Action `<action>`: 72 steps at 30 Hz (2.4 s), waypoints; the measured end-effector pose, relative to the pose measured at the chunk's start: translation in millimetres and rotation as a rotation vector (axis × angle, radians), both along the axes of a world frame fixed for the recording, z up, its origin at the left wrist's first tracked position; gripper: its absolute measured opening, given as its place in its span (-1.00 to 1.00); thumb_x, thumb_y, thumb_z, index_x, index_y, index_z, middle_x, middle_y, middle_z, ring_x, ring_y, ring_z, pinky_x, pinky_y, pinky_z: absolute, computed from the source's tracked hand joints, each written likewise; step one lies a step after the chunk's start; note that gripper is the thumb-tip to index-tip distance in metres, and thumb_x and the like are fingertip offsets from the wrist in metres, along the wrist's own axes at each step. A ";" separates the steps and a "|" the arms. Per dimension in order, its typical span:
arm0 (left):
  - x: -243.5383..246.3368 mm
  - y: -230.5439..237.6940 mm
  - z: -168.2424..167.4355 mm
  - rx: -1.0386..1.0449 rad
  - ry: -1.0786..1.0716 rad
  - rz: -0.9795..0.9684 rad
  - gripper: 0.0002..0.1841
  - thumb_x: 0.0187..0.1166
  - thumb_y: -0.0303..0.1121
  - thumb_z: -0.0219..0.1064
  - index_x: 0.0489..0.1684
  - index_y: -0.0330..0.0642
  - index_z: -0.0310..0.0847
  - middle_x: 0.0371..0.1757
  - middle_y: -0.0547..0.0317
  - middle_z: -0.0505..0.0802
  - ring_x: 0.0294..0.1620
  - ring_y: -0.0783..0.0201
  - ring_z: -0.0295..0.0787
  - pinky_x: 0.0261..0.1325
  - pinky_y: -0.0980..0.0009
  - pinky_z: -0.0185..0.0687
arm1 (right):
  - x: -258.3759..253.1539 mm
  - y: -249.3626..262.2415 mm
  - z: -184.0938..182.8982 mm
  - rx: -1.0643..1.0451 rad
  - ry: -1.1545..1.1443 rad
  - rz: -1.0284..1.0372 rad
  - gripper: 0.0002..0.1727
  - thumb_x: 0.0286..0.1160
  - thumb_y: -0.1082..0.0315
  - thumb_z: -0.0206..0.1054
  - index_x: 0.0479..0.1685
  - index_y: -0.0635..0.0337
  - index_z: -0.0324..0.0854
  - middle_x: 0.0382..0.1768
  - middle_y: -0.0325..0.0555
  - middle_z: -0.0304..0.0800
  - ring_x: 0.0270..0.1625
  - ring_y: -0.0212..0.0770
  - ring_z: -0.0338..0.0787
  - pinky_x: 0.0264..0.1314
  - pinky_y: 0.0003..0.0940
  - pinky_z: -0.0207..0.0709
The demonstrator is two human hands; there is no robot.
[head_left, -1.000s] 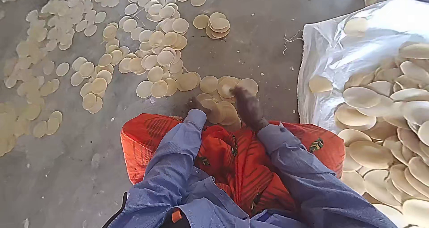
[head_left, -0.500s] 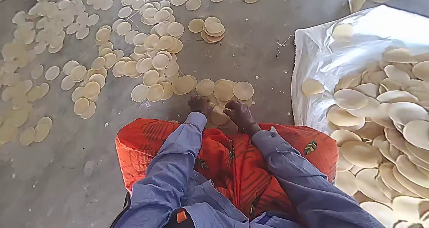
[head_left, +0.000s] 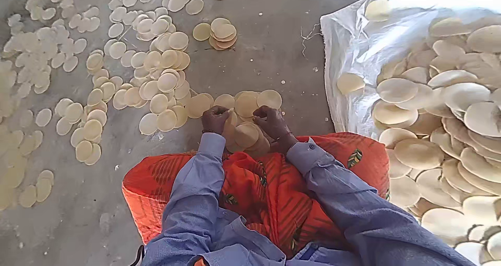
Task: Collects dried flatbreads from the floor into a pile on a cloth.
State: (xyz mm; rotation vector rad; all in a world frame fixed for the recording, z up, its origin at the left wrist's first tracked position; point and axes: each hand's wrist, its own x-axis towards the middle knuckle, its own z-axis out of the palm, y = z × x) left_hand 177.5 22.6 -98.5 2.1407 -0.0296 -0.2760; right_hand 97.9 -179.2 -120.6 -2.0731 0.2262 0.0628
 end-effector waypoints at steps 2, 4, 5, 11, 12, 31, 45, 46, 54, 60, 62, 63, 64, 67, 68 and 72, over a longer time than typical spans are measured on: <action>0.8 2.8 -2.6 -0.211 -0.047 -0.013 -0.81 0.55 -0.49 0.47 0.01 -0.41 0.75 -0.04 -0.06 0.89 -0.06 0.29 0.85 0.19 0.32 0.75 | 1.2 -1.2 2.3 0.057 -0.060 -0.041 -0.73 0.57 0.35 0.39 0.14 0.28 0.74 0.09 0.09 0.87 0.15 -0.02 0.85 0.29 -0.03 0.67; -0.7 1.1 -2.0 -0.414 -0.046 -0.052 -0.83 0.58 -0.56 0.39 0.04 -0.44 0.69 -0.14 0.07 0.86 -0.15 0.41 0.81 0.09 0.43 0.76 | 3.8 -3.7 3.4 0.137 -0.138 -0.057 -0.70 0.59 0.37 0.37 0.21 0.31 0.69 0.16 0.10 0.84 0.18 -0.08 0.85 0.30 -0.14 0.70; -2.5 -0.9 -1.1 -0.506 -0.011 -0.069 -0.83 0.61 -0.57 0.35 0.06 -0.42 0.66 -0.17 0.14 0.85 -0.18 0.41 0.80 0.07 0.40 0.78 | 5.4 -5.9 4.4 0.207 -0.149 -0.046 -0.66 0.64 0.36 0.34 0.29 0.34 0.64 0.21 0.11 0.82 0.23 -0.12 0.84 0.34 -0.20 0.69; -22.1 -19.2 3.3 -0.654 0.156 -0.106 -0.86 0.67 -0.55 0.30 0.07 -0.28 0.68 -0.19 0.25 0.88 -0.18 0.42 0.85 -0.01 0.38 0.83 | 0.4 -0.1 22.5 0.750 0.202 0.051 -0.53 0.67 0.36 0.34 0.52 0.27 0.46 0.12 0.12 0.80 -0.03 -0.15 0.86 0.01 -0.18 0.78; -23.4 -20.7 0.7 -0.647 0.141 -0.122 -0.83 0.64 -0.58 0.32 0.10 -0.31 0.70 -0.17 0.24 0.88 -0.21 0.45 0.82 -0.04 0.43 0.81 | -0.6 3.3 20.9 0.765 0.225 0.047 -0.55 0.59 0.42 0.40 0.44 0.30 0.51 0.07 0.10 0.81 -0.08 -0.17 0.86 -0.03 -0.21 0.80; -20.2 -4.3 2.2 0.719 0.449 0.020 0.08 0.41 0.02 0.61 0.86 -0.31 0.00 0.72 -0.51 0.35 0.77 -0.41 0.21 0.68 -0.27 0.27 | 10.0 -12.1 22.2 -0.267 0.224 -0.098 -0.27 0.48 0.20 0.53 0.61 0.32 0.40 0.50 0.45 0.51 0.53 0.43 0.55 0.48 0.38 0.45; 106.3 -32.0 -14.2 0.776 0.112 -0.608 -0.15 0.31 -0.32 0.69 0.73 -0.04 0.39 0.65 -0.38 0.48 0.72 -0.45 0.27 0.49 -0.57 0.24 | 89.0 -34.1 4.3 -0.627 0.318 0.140 -0.01 0.13 -0.09 0.72 0.51 0.44 0.47 0.44 0.50 0.52 0.53 0.45 0.52 0.47 0.36 0.44; 108.0 -36.0 -14.2 0.810 0.114 -0.621 -0.13 0.23 -0.30 0.73 0.69 -0.05 0.43 0.62 -0.40 0.51 0.70 -0.45 0.29 0.49 -0.59 0.23 | 90.4 -32.7 4.8 -0.625 0.341 0.140 -0.02 0.10 -0.08 0.72 0.46 0.44 0.49 0.40 0.48 0.56 0.51 0.43 0.54 0.46 0.36 0.43; 116.4 -47.6 -12.2 0.953 0.145 -0.706 -0.09 0.02 -0.08 0.85 0.49 -0.23 0.59 0.61 -0.38 0.53 0.76 -0.42 0.19 0.62 -0.54 0.08 | 93.6 -31.5 -0.6 -0.614 0.450 0.162 -0.15 -0.08 -0.16 0.77 0.16 0.31 0.69 0.27 0.35 0.67 0.46 0.37 0.58 0.38 0.39 0.46; 109.3 -40.6 -9.6 0.817 0.200 -0.695 -0.12 0.12 -0.27 0.81 0.48 -0.45 0.45 0.41 -0.45 0.68 0.53 -0.36 0.58 0.54 -0.36 0.43 | 84.8 -33.0 -9.4 -0.309 0.410 0.070 -0.26 -0.02 0.16 0.81 0.23 0.25 0.62 0.12 0.30 0.76 0.25 0.33 0.73 0.24 0.44 0.54; 107.8 -35.8 -8.1 0.811 0.228 -0.704 -0.25 0.22 -0.25 0.76 0.39 -0.48 0.57 0.41 -0.46 0.68 0.56 -0.33 0.55 0.61 -0.26 0.40 | 83.1 -43.7 -13.9 -0.183 0.406 -0.001 -0.26 -0.08 0.21 0.83 0.24 0.22 0.68 0.13 0.29 0.79 0.25 0.29 0.74 0.29 0.41 0.54; 106.0 -33.1 -2.7 0.810 0.245 -0.703 -0.32 0.28 -0.25 0.73 0.36 -0.45 0.63 0.41 -0.45 0.69 0.56 -0.32 0.55 0.62 -0.25 0.37 | 81.8 -50.6 -11.9 -0.176 0.405 -0.012 -0.32 -0.03 0.19 0.82 0.19 0.24 0.73 0.15 0.30 0.78 0.28 0.29 0.73 0.32 0.41 0.51; 104.6 -29.0 3.9 0.795 0.254 -0.685 -0.36 0.32 -0.24 0.71 0.35 -0.43 0.66 0.40 -0.45 0.70 0.56 -0.31 0.55 0.63 -0.25 0.35 | 79.9 -57.6 -7.4 -0.195 0.395 -0.013 -0.38 0.05 0.16 0.79 0.16 0.26 0.77 0.17 0.32 0.77 0.31 0.30 0.71 0.34 0.41 0.49; 101.2 -10.1 24.6 0.671 0.178 -0.540 -0.42 0.28 -0.24 0.73 0.22 -0.43 0.72 0.30 -0.45 0.74 0.47 -0.32 0.62 0.58 -0.26 0.39 | 70.0 -71.4 20.8 -0.237 0.325 -0.078 -0.49 0.23 0.15 0.70 0.10 0.29 0.78 0.16 0.37 0.76 0.33 0.35 0.68 0.36 0.45 0.43; 98.7 -3.6 32.3 0.602 0.142 -0.468 -0.43 0.26 -0.27 0.74 0.19 -0.44 0.71 0.28 -0.46 0.75 0.45 -0.32 0.63 0.56 -0.27 0.40 | 66.4 -73.8 31.1 -0.252 0.288 -0.106 -0.50 0.26 0.16 0.68 0.10 0.30 0.76 0.14 0.37 0.76 0.31 0.36 0.69 0.35 0.47 0.42; 64.0 10.7 65.3 0.200 0.109 -0.241 -0.45 0.25 -0.47 0.71 0.24 -0.41 0.66 0.22 -0.35 0.79 0.26 -0.16 0.76 0.42 -0.13 0.59 | 51.1 -69.7 70.9 -0.158 0.121 -0.202 -0.59 0.31 0.20 0.64 0.04 0.29 0.77 -0.03 0.21 0.84 0.09 0.14 0.80 0.24 0.30 0.53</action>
